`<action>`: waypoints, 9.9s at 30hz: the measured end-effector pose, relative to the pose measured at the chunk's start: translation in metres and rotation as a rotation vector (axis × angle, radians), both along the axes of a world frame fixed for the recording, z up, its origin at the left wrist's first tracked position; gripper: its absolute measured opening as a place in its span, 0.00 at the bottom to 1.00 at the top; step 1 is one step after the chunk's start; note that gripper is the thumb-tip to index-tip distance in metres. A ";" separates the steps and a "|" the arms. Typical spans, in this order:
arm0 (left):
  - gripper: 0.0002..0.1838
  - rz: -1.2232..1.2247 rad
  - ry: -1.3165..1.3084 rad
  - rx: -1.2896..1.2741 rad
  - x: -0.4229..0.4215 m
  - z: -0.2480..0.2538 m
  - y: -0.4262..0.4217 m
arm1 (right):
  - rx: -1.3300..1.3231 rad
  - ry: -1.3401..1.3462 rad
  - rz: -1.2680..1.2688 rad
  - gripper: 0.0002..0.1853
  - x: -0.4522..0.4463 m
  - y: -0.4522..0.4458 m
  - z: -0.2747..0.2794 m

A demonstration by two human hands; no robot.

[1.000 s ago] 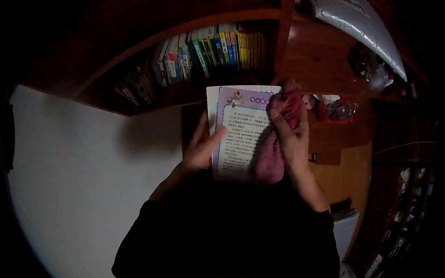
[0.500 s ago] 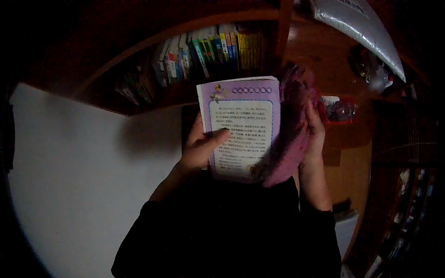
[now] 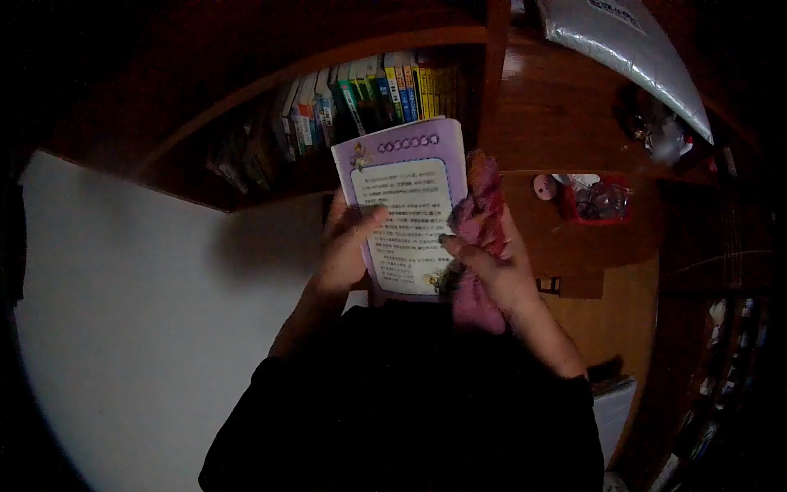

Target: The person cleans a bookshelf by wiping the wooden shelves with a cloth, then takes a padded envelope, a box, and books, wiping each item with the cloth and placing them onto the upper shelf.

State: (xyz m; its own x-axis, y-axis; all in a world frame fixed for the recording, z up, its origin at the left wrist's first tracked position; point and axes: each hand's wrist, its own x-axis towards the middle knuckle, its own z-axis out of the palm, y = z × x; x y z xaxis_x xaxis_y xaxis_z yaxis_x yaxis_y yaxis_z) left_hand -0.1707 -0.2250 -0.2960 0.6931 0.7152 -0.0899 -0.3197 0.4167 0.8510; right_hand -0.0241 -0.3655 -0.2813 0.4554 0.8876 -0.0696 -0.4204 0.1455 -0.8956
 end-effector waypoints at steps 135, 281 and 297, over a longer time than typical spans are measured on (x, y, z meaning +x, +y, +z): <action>0.31 -0.090 -0.323 -0.342 -0.055 0.000 -0.018 | -0.050 -0.963 0.028 0.22 -0.029 0.071 -0.002; 0.14 -0.609 0.394 0.779 -0.147 0.111 0.142 | -0.378 0.031 0.032 0.14 0.048 -0.071 -0.120; 0.16 0.901 1.241 1.150 -0.249 -0.053 0.302 | -0.351 -0.036 0.162 0.25 0.024 -0.032 -0.120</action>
